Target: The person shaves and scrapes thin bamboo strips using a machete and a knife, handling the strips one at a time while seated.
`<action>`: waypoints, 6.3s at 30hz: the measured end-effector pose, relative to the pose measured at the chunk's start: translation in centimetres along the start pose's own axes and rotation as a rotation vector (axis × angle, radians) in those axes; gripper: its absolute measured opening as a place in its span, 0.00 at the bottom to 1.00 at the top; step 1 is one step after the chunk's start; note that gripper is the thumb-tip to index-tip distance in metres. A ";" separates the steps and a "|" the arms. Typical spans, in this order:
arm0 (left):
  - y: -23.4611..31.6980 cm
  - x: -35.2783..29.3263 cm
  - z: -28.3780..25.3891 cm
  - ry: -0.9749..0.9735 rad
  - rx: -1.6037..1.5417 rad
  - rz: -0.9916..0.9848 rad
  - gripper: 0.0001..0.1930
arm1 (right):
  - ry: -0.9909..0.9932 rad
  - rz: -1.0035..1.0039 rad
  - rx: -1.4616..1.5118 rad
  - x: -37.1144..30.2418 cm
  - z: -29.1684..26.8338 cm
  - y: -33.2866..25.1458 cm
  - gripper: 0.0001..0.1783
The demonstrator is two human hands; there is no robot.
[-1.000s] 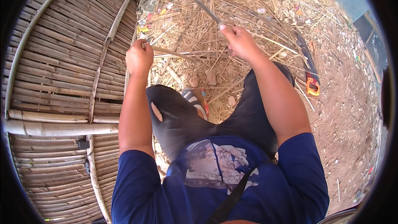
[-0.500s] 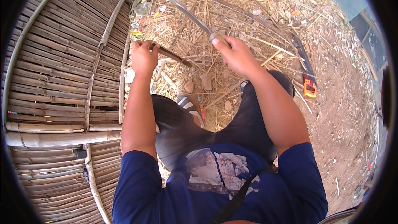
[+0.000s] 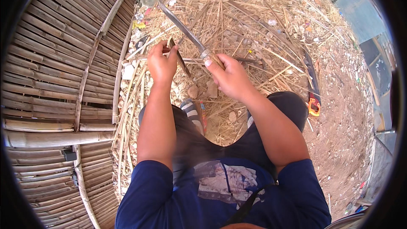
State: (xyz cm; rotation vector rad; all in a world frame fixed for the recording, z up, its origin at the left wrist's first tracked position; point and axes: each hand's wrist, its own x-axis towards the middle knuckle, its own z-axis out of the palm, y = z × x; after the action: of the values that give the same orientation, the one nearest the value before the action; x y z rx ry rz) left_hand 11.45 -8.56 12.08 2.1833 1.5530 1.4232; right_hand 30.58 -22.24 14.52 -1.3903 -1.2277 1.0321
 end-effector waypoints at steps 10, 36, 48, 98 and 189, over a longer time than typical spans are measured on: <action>-1.0 0.9 -0.4 -0.154 -0.148 -0.290 0.16 | -0.028 -0.034 -0.197 0.1 2.7 -0.1 0.25; -3.9 0.9 -1.9 -0.167 -0.194 -0.392 0.20 | -0.056 0.006 -0.226 0.1 6.0 -0.2 0.23; -4.8 1.9 -2.3 -0.198 -0.221 -0.410 0.17 | -0.077 0.037 -0.120 0.8 6.6 0.3 0.24; 0.2 -4.9 -11.6 -0.461 -0.778 -0.979 0.18 | -0.053 0.002 -0.047 6.0 9.1 2.2 0.29; -0.8 -1.3 -8.2 -0.495 -0.591 -1.008 0.28 | 0.167 0.746 -0.437 16.9 -8.3 35.9 0.31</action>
State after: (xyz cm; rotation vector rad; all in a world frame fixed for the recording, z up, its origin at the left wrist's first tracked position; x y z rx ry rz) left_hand 4.83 -12.51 15.40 1.0078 1.4213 0.7642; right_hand 46.77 -7.07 -19.45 -2.3298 -0.8370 1.1330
